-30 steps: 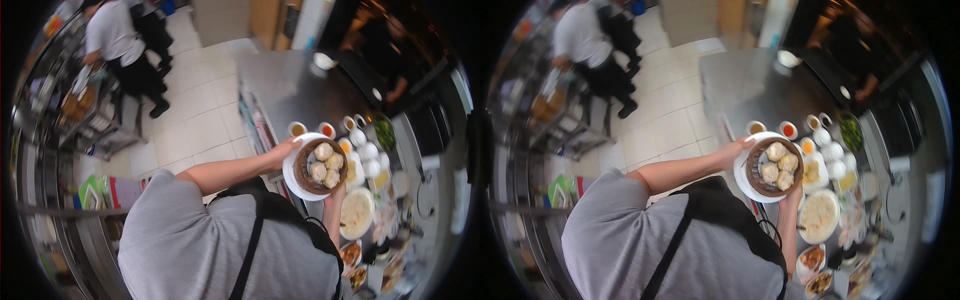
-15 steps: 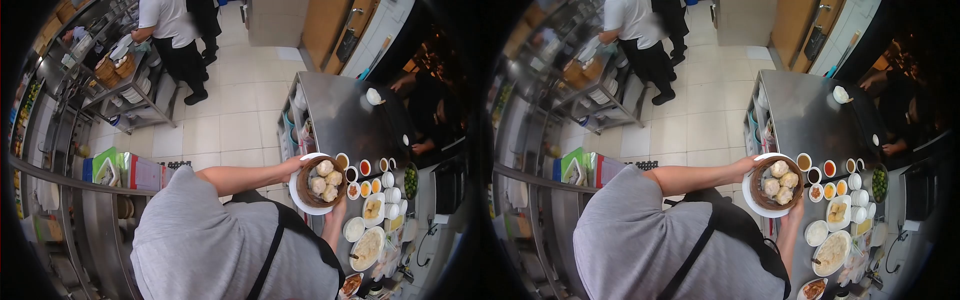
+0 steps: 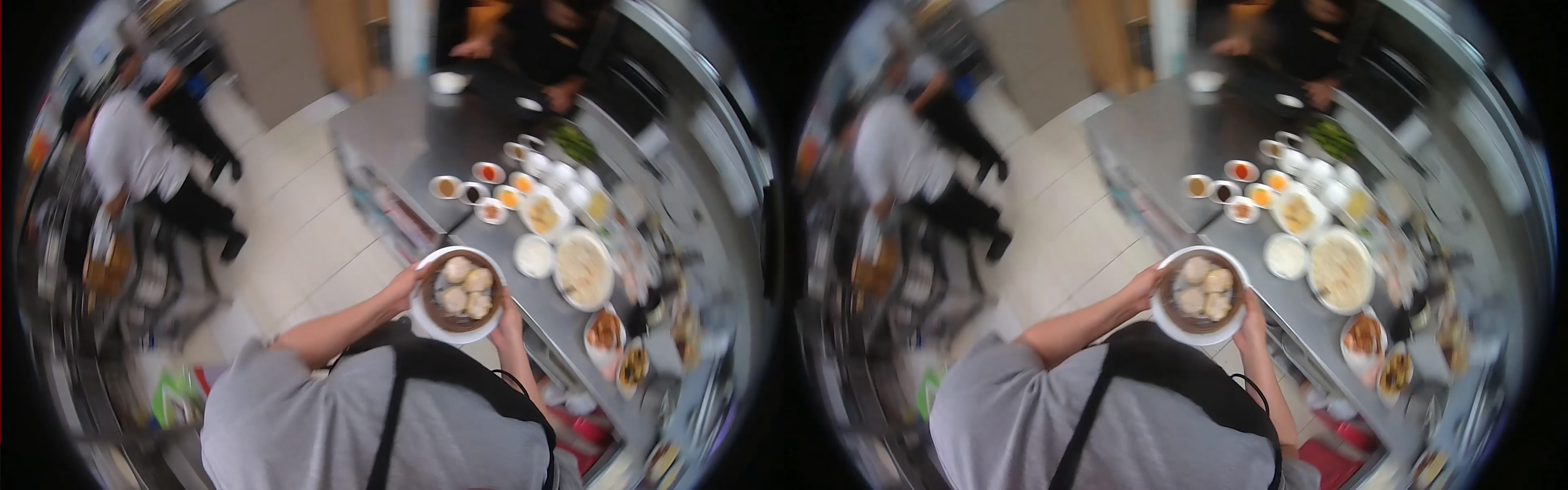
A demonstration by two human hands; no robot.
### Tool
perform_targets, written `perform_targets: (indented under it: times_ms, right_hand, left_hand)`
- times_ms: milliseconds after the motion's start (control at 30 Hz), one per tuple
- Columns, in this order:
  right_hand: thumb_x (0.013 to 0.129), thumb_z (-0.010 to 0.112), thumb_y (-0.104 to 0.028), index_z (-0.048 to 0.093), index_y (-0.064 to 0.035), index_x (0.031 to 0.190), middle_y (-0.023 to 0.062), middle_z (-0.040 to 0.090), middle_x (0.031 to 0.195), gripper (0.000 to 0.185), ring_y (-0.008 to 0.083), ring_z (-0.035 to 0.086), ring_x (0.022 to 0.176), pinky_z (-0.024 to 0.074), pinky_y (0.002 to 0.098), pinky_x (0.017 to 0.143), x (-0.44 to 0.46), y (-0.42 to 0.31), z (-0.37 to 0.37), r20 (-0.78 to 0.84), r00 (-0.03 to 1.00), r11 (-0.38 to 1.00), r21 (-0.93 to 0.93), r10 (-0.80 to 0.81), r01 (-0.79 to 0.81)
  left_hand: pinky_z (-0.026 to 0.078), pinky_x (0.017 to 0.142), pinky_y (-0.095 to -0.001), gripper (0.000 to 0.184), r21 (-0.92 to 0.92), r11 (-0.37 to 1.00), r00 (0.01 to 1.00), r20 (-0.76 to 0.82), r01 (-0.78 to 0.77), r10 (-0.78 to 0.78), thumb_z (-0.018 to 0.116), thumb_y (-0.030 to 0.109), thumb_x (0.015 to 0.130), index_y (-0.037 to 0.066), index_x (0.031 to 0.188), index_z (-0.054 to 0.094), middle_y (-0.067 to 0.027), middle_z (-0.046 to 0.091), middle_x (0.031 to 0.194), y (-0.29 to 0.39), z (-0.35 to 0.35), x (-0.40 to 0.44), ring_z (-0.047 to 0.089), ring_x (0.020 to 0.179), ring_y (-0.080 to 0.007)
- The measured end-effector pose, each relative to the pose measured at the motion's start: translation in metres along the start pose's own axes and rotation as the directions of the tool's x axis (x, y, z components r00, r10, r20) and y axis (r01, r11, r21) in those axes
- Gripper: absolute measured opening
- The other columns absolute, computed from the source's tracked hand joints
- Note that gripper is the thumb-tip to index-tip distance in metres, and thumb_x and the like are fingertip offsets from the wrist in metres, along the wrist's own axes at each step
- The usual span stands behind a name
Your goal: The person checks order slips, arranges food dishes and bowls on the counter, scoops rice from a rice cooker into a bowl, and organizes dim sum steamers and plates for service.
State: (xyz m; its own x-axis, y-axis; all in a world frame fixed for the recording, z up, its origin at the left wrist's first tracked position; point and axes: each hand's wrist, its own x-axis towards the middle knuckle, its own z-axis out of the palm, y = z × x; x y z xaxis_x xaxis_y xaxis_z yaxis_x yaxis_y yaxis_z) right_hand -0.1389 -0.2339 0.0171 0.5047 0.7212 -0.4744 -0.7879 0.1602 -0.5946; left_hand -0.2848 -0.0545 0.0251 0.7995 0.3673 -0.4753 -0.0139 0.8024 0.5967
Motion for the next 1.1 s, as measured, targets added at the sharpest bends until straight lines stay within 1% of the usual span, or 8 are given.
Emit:
perform_targets:
  times_ms: [67,267,400,667,800,900,967,1100]
  right_hand:
    - [0.092,0.038,-0.026,0.042,0.0010,0.118,0.0129,0.050,0.113,0.038,0.0213,0.049,0.104,0.0382,0.0339,0.092,-0.004,0.010,-0.048,0.055,0.988,0.987,-0.061,-0.148,0.151]
    - [0.092,0.038,-0.022,0.043,0.0013,0.114,0.0125,0.052,0.108,0.032,0.0191,0.052,0.098,0.0416,0.0335,0.086,-0.046,0.013,-0.112,-0.058,0.946,0.948,-0.037,-0.318,0.316]
    - [0.092,0.036,-0.021,0.046,0.0008,0.109,0.0120,0.055,0.101,0.029,0.0188,0.054,0.093,0.0437,0.0342,0.084,-0.066,0.018,-0.127,-0.124,0.931,0.936,0.036,-0.343,0.349]
    - [0.092,0.037,-0.024,0.046,0.0009,0.113,0.0118,0.053,0.109,0.034,0.0194,0.053,0.095,0.0412,0.0347,0.087,-0.083,0.024,-0.128,-0.064,0.940,0.928,0.152,-0.335,0.341]
    - [0.089,0.044,-0.029,0.050,-0.0037,0.112,0.0101,0.057,0.103,0.035,0.0188,0.055,0.093,0.0439,0.0352,0.082,-0.074,0.014,-0.161,-0.041,0.946,0.946,-0.053,-0.322,0.320]
    - [0.087,0.050,-0.023,0.050,-0.0021,0.111,0.0096,0.058,0.100,0.032,0.0173,0.056,0.090,0.0463,0.0301,0.076,-0.086,-0.010,-0.171,-0.180,0.901,0.917,-0.134,-0.395,0.375]
    - [0.084,0.055,-0.017,0.055,-0.0012,0.104,0.0076,0.060,0.091,0.026,0.0130,0.057,0.077,0.0476,0.0250,0.068,-0.074,-0.018,-0.196,-0.226,0.819,0.843,-0.253,-0.528,0.474]
    - [0.081,0.059,-0.018,0.059,-0.0029,0.087,0.0035,0.059,0.077,0.016,0.0088,0.052,0.063,0.0453,0.0221,0.058,-0.082,-0.016,-0.193,-0.273,0.814,0.848,-0.313,-0.512,0.429]
  left_hand:
    - [0.046,0.085,-0.0402,0.031,0.072,0.995,0.986,0.159,-0.066,0.054,0.039,0.018,0.090,0.006,0.119,0.041,-0.0109,0.052,0.112,-0.036,-0.008,0.023,0.053,0.101,-0.0234]
    - [0.046,0.086,-0.0414,0.031,0.015,0.984,0.952,0.254,0.175,-0.173,0.035,0.013,0.090,0.004,0.119,0.041,-0.0148,0.050,0.115,-0.106,0.011,0.056,0.052,0.103,-0.0262]
    - [0.048,0.083,-0.0413,0.032,0.080,0.979,0.947,0.250,0.188,-0.202,0.036,0.010,0.089,0.005,0.121,0.039,-0.0142,0.051,0.115,-0.117,0.032,0.046,0.054,0.102,-0.0263]
    - [0.046,0.086,-0.0424,0.032,0.087,0.982,0.952,0.245,0.167,-0.184,0.034,0.011,0.089,0.006,0.120,0.039,-0.0154,0.049,0.116,-0.127,0.015,0.049,0.052,0.104,-0.0278]
    - [0.044,0.088,-0.0429,0.032,0.050,0.993,0.960,0.255,0.107,-0.116,0.033,0.012,0.089,0.006,0.120,0.039,-0.0168,0.049,0.116,-0.122,-0.010,0.051,0.051,0.105,-0.0287]
    - [0.042,0.091,-0.0433,0.034,0.004,0.997,0.984,0.161,0.071,-0.070,0.032,0.018,0.090,0.004,0.119,0.041,-0.0167,0.049,0.117,-0.110,-0.021,0.040,0.050,0.105,-0.0290]
    - [0.042,0.090,-0.0434,0.034,-0.018,0.999,0.982,0.185,0.044,-0.040,0.032,0.018,0.090,0.003,0.119,0.041,-0.0163,0.049,0.117,-0.110,-0.035,0.054,0.050,0.105,-0.0292]
    - [0.041,0.091,-0.0437,0.036,-0.045,0.999,0.986,0.168,-0.015,0.022,0.032,0.020,0.091,0.002,0.121,0.040,-0.0157,0.048,0.119,-0.092,-0.047,0.028,0.049,0.108,-0.0295]
